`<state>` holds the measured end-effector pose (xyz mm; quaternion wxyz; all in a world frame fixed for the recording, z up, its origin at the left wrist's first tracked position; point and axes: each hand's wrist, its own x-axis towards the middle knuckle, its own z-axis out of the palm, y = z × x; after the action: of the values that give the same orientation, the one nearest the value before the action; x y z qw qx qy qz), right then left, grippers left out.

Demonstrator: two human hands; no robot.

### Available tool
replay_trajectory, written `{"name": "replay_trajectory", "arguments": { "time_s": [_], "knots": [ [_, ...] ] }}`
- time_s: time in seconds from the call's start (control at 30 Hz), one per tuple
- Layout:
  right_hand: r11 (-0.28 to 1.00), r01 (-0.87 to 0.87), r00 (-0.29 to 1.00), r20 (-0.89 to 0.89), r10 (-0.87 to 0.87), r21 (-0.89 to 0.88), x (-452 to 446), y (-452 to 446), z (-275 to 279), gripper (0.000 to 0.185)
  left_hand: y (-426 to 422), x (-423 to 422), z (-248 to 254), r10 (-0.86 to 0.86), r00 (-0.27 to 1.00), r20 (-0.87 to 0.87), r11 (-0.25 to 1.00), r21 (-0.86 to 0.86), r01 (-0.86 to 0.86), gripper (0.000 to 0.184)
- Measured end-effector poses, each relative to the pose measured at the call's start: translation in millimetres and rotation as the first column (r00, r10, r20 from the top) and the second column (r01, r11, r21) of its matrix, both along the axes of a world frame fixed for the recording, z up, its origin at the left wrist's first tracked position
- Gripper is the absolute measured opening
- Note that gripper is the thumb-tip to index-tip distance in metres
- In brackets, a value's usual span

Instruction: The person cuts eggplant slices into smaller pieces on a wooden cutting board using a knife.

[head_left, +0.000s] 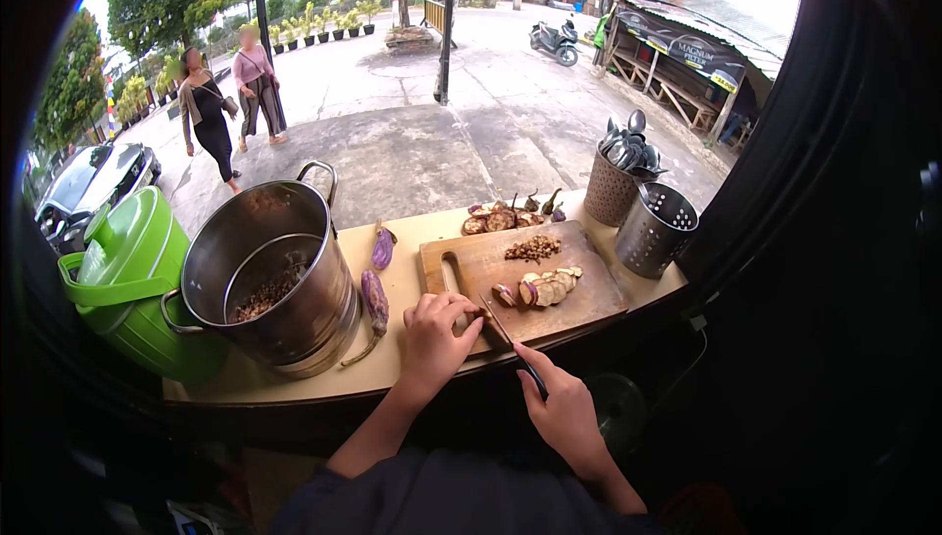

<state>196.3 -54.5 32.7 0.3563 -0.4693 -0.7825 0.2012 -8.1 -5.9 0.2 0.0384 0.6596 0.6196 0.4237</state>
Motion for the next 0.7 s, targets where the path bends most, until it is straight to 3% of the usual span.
{"name": "replay_trajectory", "arguments": {
  "time_s": [0.4, 0.47, 0.7],
  "knots": [
    [1.000, -0.003, 0.999, 0.047, 0.005, -0.028, 1, -7, 13, 0.039, 0, -1, -1, -0.013, 1.000, 0.003, 1.000, 0.003, 0.013, 0.009],
    [0.992, 0.023, 0.998, 0.067, -0.014, -0.127, 0, -11, 23, 0.036, 1, -1, -2, -0.011, 1.000, -0.006, 1.000, 0.013, 0.011, 0.009],
    [0.983, 0.021, 0.996, 0.089, -0.004, -0.184, 4, -8, 30, 0.032, 1, 1, -1, -0.006, 1.000, -0.029, 1.000, 0.015, 0.007, 0.009]
  ]
}}
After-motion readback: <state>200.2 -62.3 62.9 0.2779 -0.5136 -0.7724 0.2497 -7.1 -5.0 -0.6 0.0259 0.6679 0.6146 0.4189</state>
